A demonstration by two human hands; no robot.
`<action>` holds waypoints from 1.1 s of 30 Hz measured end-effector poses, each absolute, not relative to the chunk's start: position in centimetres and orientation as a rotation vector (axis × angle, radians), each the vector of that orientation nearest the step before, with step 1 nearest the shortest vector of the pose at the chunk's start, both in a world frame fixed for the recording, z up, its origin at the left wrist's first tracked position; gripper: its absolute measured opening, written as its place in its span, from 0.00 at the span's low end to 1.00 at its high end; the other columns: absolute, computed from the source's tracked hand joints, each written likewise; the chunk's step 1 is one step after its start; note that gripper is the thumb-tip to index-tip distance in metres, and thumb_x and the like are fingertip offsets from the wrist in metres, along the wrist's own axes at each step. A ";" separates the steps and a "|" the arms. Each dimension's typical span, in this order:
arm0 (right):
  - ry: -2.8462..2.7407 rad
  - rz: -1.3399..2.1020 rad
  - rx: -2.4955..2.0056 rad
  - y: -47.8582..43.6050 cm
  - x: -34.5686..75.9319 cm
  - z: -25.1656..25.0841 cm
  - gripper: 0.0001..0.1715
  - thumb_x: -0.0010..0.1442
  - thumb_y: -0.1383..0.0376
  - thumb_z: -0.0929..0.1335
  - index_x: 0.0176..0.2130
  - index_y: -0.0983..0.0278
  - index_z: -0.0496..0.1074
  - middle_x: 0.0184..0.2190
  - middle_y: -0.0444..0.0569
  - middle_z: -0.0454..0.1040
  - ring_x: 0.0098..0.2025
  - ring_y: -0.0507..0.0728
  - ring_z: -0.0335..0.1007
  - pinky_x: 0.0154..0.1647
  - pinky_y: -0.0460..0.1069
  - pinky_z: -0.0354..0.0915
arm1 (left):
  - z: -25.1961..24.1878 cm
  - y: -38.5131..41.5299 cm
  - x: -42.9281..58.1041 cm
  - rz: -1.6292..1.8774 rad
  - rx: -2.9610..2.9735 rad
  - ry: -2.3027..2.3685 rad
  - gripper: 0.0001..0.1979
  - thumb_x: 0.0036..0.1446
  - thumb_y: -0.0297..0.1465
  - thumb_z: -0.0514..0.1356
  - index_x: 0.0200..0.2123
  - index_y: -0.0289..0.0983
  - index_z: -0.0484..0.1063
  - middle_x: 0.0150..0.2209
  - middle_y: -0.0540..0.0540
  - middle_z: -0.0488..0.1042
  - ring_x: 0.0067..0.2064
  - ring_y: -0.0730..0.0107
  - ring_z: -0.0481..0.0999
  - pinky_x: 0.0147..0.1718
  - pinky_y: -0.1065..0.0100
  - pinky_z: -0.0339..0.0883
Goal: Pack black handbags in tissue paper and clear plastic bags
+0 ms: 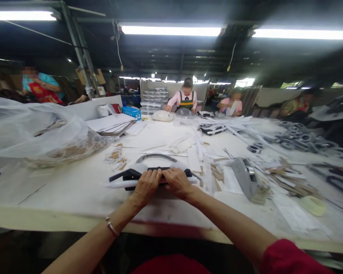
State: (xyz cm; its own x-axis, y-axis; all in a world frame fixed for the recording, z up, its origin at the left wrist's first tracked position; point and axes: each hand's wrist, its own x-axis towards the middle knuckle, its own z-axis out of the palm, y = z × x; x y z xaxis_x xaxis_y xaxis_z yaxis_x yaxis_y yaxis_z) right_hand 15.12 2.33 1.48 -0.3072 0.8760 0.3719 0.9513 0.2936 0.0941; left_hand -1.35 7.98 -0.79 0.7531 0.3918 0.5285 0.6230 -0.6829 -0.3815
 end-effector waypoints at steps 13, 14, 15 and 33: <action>-2.221 -0.809 -1.460 2.0 16.2 -1.1 0.18 0.71 0.68 0.59 0.57 0.69 0.65 0.39 0.54 0.76 0.39 0.62 0.70 0.42 0.58 0.62 | -1.5 8.6 -2.3 -0.735 -2.397 -0.590 0.19 0.61 0.17 0.50 0.53 0.30 0.70 0.41 0.40 0.78 0.40 0.60 0.77 0.41 0.60 0.70; -2.222 -0.806 -1.443 2.0 16.3 -1.2 0.18 0.70 0.68 0.59 0.56 0.69 0.66 0.39 0.54 0.76 0.39 0.61 0.70 0.42 0.57 0.62 | -1.7 8.5 -2.4 -0.749 -2.378 -0.597 0.20 0.60 0.17 0.50 0.53 0.30 0.69 0.42 0.39 0.78 0.41 0.60 0.77 0.41 0.60 0.70; -2.221 -0.799 -1.426 2.0 16.3 -1.3 0.17 0.70 0.68 0.59 0.56 0.69 0.66 0.39 0.54 0.76 0.39 0.61 0.70 0.42 0.57 0.61 | -1.8 8.4 -2.4 -0.759 -2.359 -0.608 0.20 0.60 0.17 0.50 0.54 0.30 0.70 0.44 0.38 0.78 0.41 0.59 0.77 0.42 0.60 0.70; -2.216 -0.396 -1.559 2.2 16.0 -0.5 0.07 0.64 0.63 0.66 0.39 0.62 0.74 0.35 0.50 0.77 0.40 0.61 0.68 0.41 0.55 0.61 | -3.0 7.6 -2.3 -0.831 -2.332 -0.563 0.20 0.59 0.21 0.51 0.51 0.35 0.73 0.48 0.40 0.79 0.42 0.59 0.80 0.41 0.61 0.72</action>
